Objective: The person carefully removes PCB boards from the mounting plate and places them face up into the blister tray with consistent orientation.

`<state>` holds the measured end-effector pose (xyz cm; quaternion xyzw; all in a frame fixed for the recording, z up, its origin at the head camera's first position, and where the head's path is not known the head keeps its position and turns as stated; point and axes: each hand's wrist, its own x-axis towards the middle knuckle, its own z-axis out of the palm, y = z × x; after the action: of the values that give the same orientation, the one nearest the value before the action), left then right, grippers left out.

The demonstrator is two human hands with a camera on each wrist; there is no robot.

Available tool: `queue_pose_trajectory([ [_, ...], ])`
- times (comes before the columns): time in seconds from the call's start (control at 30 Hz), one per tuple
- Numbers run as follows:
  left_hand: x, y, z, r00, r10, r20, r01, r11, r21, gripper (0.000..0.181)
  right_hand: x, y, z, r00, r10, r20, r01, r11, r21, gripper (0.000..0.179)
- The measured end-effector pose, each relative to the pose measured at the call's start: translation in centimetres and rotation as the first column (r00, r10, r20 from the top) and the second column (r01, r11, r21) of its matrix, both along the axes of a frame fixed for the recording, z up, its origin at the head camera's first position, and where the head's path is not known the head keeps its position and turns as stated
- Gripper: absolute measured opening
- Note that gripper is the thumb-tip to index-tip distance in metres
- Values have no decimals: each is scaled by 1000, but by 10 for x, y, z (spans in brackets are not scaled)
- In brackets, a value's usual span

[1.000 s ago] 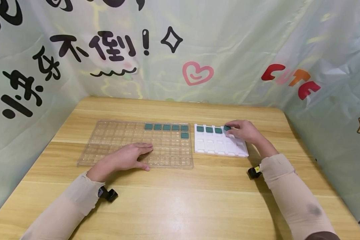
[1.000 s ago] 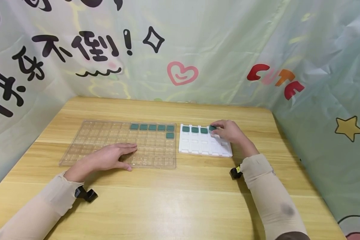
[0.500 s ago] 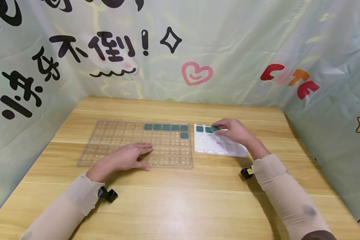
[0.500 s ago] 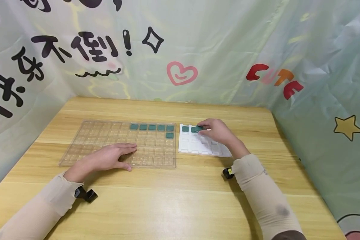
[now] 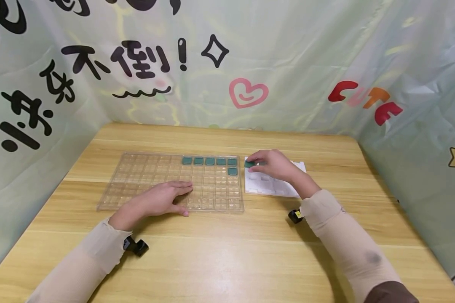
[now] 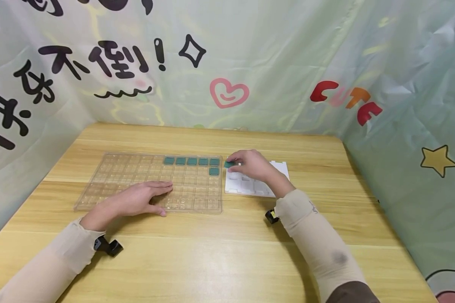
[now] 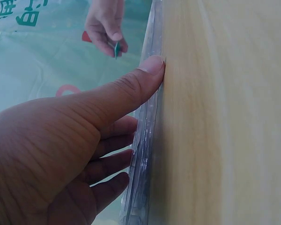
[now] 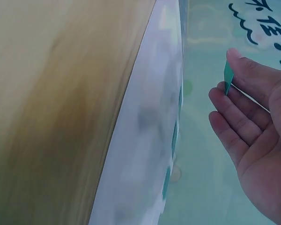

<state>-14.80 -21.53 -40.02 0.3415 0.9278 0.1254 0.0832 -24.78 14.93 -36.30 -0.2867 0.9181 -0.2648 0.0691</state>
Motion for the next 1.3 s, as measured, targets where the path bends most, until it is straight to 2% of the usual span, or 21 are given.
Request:
queue_pose_trajectory([
  [0.17, 0, 0, -1, 1000, -1, -1, 1, 1000, -5, 88, -1, -18, -1, 999, 35, -22, -34, 999, 4, 35],
  [0.53, 0, -1, -1, 1000, -3, -12, 2, 1000, -6, 88, -1, -55, -5, 999, 46, -5, -46, 997, 63, 29],
  [0.67, 1, 0, 0, 1000, -1, -4, 1, 1000, -1, 88, -2, -66, -9, 998, 62, -27, -59, 993, 104, 28],
  [1.1, 1, 1, 0, 1000, -2, -3, 2, 1000, 8, 86, -5, -87, -18, 996, 74, -47, -63, 978, 199, 24],
  [1.3, 0, 0, -2, 1000, 3, -1, -3, 1000, 7, 86, -5, -91, -22, 994, 91, -53, -77, 974, 211, 24],
])
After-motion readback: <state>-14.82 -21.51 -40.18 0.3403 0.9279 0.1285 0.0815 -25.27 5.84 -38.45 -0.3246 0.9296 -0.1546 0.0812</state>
